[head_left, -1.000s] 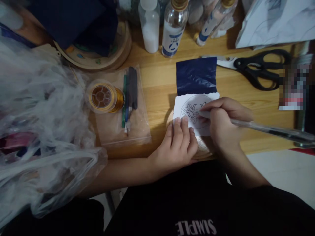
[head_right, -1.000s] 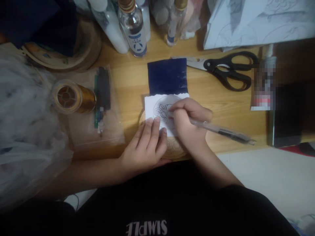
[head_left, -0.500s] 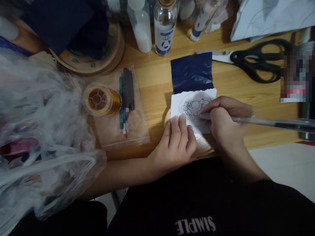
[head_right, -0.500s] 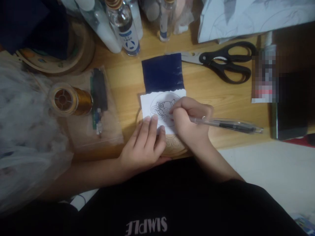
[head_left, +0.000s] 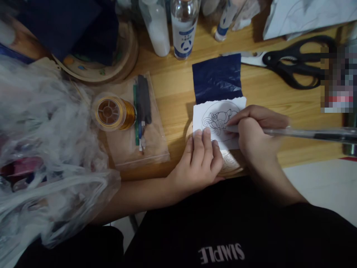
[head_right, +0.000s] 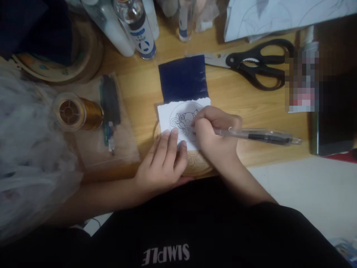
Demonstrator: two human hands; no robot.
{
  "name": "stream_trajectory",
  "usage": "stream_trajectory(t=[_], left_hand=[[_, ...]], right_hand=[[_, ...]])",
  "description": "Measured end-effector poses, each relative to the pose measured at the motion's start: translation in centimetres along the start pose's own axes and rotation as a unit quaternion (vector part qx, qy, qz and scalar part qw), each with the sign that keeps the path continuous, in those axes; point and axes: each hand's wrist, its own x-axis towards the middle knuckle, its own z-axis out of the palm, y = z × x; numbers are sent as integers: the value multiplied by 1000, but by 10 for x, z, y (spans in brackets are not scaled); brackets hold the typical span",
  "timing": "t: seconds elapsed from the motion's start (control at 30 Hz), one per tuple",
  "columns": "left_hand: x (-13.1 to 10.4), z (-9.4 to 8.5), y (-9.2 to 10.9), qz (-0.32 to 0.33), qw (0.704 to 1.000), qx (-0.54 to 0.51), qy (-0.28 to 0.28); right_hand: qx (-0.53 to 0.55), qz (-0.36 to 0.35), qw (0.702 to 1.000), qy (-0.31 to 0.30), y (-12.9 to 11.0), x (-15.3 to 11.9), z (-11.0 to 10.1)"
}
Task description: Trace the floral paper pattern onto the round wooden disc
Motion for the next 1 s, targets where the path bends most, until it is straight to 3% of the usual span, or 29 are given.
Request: stream_trajectory(t=[0.13,0.4,1.0], left_hand=[[0,-1,0,-2,1000,5,-3],[0,-1,0,2,1000,-10,-4],[-1,0,1,1,1000,-13,-5]], right_hand=[[-15,-1,1000,27,3,-2,0],[-17,-1,1000,-6,2,-1,-3],[-13,4,1000,27,2,-1,2]])
